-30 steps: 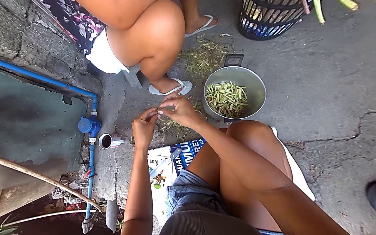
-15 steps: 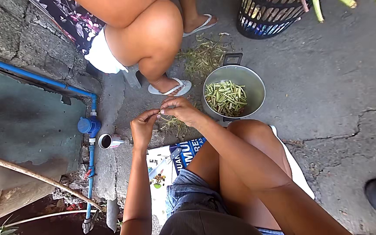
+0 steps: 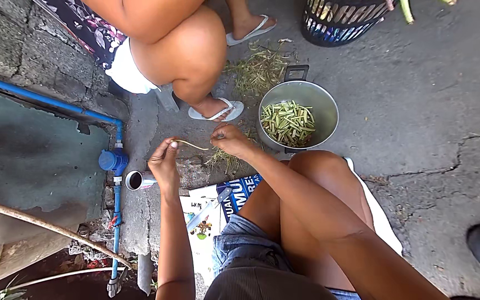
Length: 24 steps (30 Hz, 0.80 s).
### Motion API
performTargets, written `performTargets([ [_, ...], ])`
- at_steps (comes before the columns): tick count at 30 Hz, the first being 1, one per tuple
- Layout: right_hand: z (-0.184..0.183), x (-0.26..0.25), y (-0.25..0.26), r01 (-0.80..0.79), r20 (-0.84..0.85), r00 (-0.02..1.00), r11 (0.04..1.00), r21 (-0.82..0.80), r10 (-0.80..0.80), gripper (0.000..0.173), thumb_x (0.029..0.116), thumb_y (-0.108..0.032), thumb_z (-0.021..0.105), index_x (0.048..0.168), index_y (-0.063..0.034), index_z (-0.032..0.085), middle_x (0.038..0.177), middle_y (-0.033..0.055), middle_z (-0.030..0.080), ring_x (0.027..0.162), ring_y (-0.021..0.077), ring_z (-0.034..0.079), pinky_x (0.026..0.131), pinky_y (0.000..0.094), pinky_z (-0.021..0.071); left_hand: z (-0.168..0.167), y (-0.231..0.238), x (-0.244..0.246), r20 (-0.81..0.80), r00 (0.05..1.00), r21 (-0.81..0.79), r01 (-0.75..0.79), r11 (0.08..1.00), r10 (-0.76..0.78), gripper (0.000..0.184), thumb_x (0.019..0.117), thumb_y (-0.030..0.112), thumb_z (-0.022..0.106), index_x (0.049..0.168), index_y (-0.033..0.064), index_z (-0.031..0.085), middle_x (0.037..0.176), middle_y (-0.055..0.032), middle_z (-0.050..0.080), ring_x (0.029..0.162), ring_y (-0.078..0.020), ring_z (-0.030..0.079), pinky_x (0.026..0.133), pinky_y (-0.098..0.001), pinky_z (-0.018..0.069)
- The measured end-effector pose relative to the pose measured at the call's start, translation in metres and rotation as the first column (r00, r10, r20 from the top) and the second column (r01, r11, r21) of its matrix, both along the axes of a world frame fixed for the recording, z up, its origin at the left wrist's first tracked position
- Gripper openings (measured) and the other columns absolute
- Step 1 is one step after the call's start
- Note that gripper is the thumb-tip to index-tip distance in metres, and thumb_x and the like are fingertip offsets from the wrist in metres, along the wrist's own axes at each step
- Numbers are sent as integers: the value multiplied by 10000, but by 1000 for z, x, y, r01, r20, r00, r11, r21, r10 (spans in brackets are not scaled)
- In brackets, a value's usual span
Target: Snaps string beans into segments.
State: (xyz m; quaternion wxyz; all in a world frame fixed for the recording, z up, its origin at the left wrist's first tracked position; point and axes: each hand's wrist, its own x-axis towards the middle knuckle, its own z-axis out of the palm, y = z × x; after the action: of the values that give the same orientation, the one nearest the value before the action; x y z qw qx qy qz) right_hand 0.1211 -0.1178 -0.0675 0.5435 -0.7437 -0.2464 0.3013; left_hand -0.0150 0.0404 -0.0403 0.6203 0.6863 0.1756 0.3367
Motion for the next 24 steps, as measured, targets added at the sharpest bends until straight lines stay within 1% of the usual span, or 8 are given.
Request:
performTargets([
  [4,-9,8,4,-15,56,998,975,-220,28,215,944,-191,670,919,5,756,1220,216,634,1228,398,530,986,625,405,4,20,-6,112,974,-118,-185,976,199,184,1022,-4,553,1088,50,716,1009,-16,748,865,-81,703,783,-231,590],
  [7,-11,11,5,9,92,995,936,-351,25,237,959,-225,666,982,-15,773,1245,221,636,1262,418,514,1015,639,393,2,33,-11,182,930,-124,-300,946,319,189,1035,0,539,1117,56,699,1008,-7,743,864,-68,700,762,-211,586],
  [9,-13,12,6,27,140,989,900,-435,38,242,959,-237,658,1008,-28,770,1250,220,635,1288,424,492,994,639,390,1,39,-14,229,908,-134,-329,935,352,194,1041,-6,520,1114,56,690,994,-6,741,853,-67,702,756,-207,587],
  [11,-14,12,7,35,179,981,855,-517,69,220,961,-223,647,1027,-56,773,1254,199,642,1308,410,479,992,619,392,1,42,-17,247,908,-162,-304,939,337,205,1050,-3,501,1117,63,683,990,-5,737,860,-68,700,767,-209,588],
  [15,-21,13,11,-63,215,936,735,-675,278,197,939,-153,668,1092,-70,762,1414,206,556,1389,435,397,1024,637,365,-1,40,-20,219,939,-210,-219,953,264,231,1058,4,477,1092,90,689,964,9,733,833,-53,690,754,-196,580],
  [17,-22,13,11,-94,217,913,694,-714,347,184,934,-138,683,1088,-82,768,1408,199,568,1413,438,381,1057,647,351,-4,38,-20,213,951,-224,-176,959,224,225,1058,17,484,1096,96,691,964,7,735,826,-58,692,752,-199,583],
  [20,-22,11,10,-28,316,881,706,-708,351,141,918,-118,687,1017,-80,780,1292,168,645,1361,394,445,1040,596,366,-6,33,-19,208,965,-244,-110,963,162,228,1059,30,486,1077,110,698,962,17,727,819,-47,680,753,-191,577],
  [24,-20,10,10,32,431,837,755,-655,338,139,916,-165,700,930,-37,752,1219,191,641,1297,394,472,982,577,371,-8,28,-16,198,971,-256,-82,963,135,223,1051,21,502,1054,98,711,962,4,730,831,-61,687,762,-202,581],
])
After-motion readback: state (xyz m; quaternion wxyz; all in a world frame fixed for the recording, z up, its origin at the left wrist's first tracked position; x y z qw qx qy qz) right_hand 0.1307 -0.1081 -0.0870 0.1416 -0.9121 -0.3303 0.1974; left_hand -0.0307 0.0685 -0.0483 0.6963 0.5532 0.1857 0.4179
